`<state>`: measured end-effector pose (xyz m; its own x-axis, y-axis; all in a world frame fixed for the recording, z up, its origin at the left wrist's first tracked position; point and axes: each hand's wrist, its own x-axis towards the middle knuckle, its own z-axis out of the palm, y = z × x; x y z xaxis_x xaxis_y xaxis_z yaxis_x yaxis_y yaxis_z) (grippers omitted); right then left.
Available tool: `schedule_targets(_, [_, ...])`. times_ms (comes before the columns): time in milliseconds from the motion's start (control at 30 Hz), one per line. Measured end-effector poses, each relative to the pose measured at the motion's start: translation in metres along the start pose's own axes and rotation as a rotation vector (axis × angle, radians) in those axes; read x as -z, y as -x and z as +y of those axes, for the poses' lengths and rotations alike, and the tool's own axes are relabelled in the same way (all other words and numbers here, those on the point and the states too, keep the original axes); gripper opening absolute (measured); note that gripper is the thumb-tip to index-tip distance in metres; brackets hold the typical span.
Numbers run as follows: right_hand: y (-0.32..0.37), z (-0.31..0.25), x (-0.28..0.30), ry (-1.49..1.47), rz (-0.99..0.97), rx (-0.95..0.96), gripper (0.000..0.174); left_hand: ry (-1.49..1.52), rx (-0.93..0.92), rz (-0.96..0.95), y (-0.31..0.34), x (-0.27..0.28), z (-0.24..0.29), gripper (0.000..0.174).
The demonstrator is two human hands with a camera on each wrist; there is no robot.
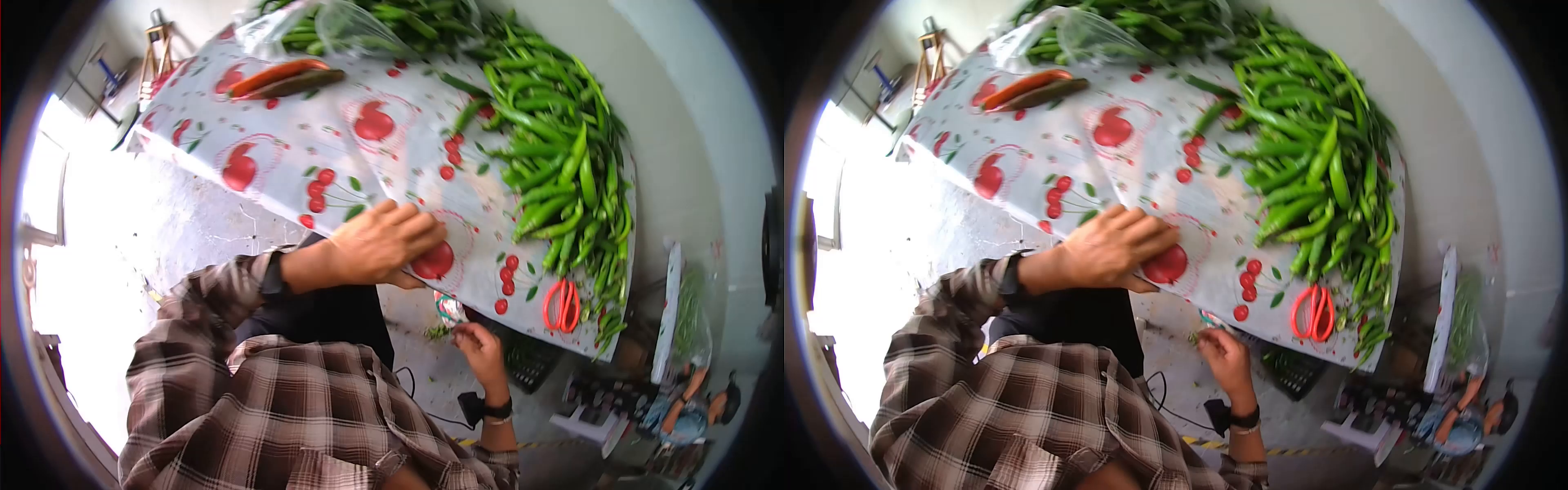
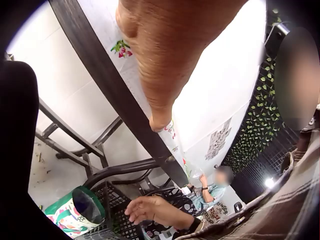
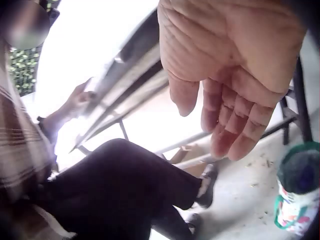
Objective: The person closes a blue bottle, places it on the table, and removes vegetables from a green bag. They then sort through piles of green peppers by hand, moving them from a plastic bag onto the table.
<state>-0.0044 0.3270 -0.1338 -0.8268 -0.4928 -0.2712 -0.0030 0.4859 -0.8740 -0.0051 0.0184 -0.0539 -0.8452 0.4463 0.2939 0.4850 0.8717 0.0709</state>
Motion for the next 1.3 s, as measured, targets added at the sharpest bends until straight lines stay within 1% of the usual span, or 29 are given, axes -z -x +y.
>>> schedule_targets(33, [0.001, -0.034, -0.004, -0.020, -0.067, 0.056, 0.013, 0.012, -0.009, 0.025, 0.004, -0.002, -0.002, 0.078])
schedule_targets(67, [-0.002, -0.059, -0.003, 0.002, -0.078, 0.083, 0.013, 0.031, -0.015, 0.040, 0.004, -0.002, -0.003, 0.074])
schedule_targets(100, [-0.006, -0.081, -0.002, -0.035, -0.134, 0.151, 0.011, 0.050, -0.021, 0.055, 0.006, -0.002, -0.005, 0.070])
schedule_targets(133, [-0.011, -0.102, -0.002, -0.073, -0.194, 0.217, 0.010, 0.033, 0.000, 0.078, 0.009, -0.006, -0.008, 0.070])
schedule_targets(167, [-0.018, -0.121, -0.001, -0.057, -0.188, 0.295, 0.008, 0.149, -0.044, 0.177, 0.011, -0.009, -0.011, 0.062])
schedule_targets(200, [-0.027, -0.141, -0.001, -0.125, -0.180, 0.372, 0.012, 0.263, -0.090, 0.276, 0.015, -0.011, -0.017, 0.054])
schedule_targets(233, [-0.039, -0.157, -0.002, -0.198, -0.173, 0.446, 0.016, 0.243, -0.071, 0.294, 0.020, 0.002, -0.024, 0.054])
schedule_targets(300, [-0.070, -0.177, -0.002, -0.270, -0.158, 0.512, 0.027, 0.242, 0.029, 0.316, 0.030, 0.026, -0.043, 0.039])
schedule_targets(333, [-0.087, -0.190, -0.008, -0.329, -0.170, 0.560, 0.034, 0.179, 0.079, 0.406, 0.035, 0.034, -0.059, 0.034])
schedule_targets(367, [-0.106, -0.199, -0.013, -0.372, -0.193, 0.560, 0.034, 0.104, 0.161, 0.424, 0.040, 0.038, -0.079, 0.034])
schedule_targets(400, [-0.122, -0.209, -0.021, -0.411, -0.201, 0.539, 0.034, 0.065, 0.283, 0.339, 0.048, 0.057, -0.096, 0.034])
schedule_targets(433, [-0.137, -0.218, -0.030, -0.452, -0.208, 0.516, 0.034, -0.006, 0.368, 0.378, 0.055, 0.061, -0.119, 0.036])
schedule_targets(467, [-0.151, -0.223, -0.039, -0.458, -0.219, 0.531, 0.034, -0.069, 0.454, 0.379, 0.062, 0.064, -0.139, 0.038])
schedule_targets(500, [-0.166, -0.225, -0.048, -0.540, -0.237, 0.481, 0.034, -0.124, 0.502, 0.418, 0.068, 0.063, -0.159, 0.044])
schedule_targets(533, [-0.178, -0.227, -0.055, -0.621, -0.254, 0.429, 0.033, -0.124, 0.606, 0.308, 0.071, 0.068, -0.172, 0.048])
schedule_targets(567, [-0.187, -0.227, -0.061, -0.627, -0.262, 0.444, 0.033, -0.122, 0.710, 0.198, 0.072, 0.073, -0.183, 0.052])
schedule_targets(600, [-0.195, -0.227, -0.065, -0.660, -0.282, 0.424, 0.032, -0.135, 0.712, 0.200, 0.073, 0.073, -0.194, 0.052])
schedule_targets(667, [-0.206, -0.225, -0.072, -0.709, -0.292, 0.386, 0.032, -0.216, 0.759, 0.039, 0.071, 0.063, -0.217, 0.057])
schedule_targets(700, [-0.209, -0.222, -0.073, -0.709, -0.296, 0.390, 0.032, -0.221, 0.761, 0.042, 0.069, 0.059, -0.227, 0.057])
schedule_targets(767, [-0.214, -0.214, -0.074, -0.731, -0.295, 0.339, 0.031, -0.078, 0.856, -0.107, 0.064, 0.061, -0.234, 0.058])
schedule_targets(800, [-0.216, -0.210, -0.073, -0.724, -0.302, 0.349, 0.031, 0.042, 0.836, -0.127, 0.065, 0.062, -0.238, 0.054])
schedule_targets(833, [-0.218, -0.206, -0.073, -0.730, -0.302, 0.344, 0.031, 0.042, 0.836, -0.134, 0.067, 0.060, -0.240, 0.054])
schedule_targets(900, [-0.219, -0.201, -0.073, -0.728, -0.265, 0.294, 0.030, -0.048, 0.698, -0.088, 0.074, 0.054, -0.241, 0.049])
schedule_targets(1033, [-0.220, -0.200, -0.070, -0.760, -0.243, 0.257, 0.029, -0.050, 0.713, -0.111, 0.093, 0.066, -0.229, 0.044])
schedule_targets(1100, [-0.220, -0.199, -0.069, -0.780, -0.245, 0.253, 0.029, -0.004, 0.760, -0.167, 0.112, 0.081, -0.223, 0.042])
schedule_targets(1133, [-0.220, -0.199, -0.069, -0.778, -0.236, 0.244, 0.028, 0.039, 0.823, -0.119, 0.122, 0.083, -0.225, 0.042])
schedule_targets(1167, [-0.220, -0.199, -0.069, -0.785, -0.240, 0.238, 0.028, 0.037, 0.827, -0.128, 0.133, 0.087, -0.228, 0.042])
schedule_targets(1233, [-0.222, -0.198, -0.070, -0.793, -0.238, 0.227, 0.027, 0.034, 1.026, -0.090, 0.152, 0.100, -0.236, 0.042])
schedule_targets(1300, [-0.223, -0.197, -0.070, -0.795, -0.246, 0.212, 0.026, 0.081, 1.147, -0.105, 0.166, 0.114, -0.249, 0.042])
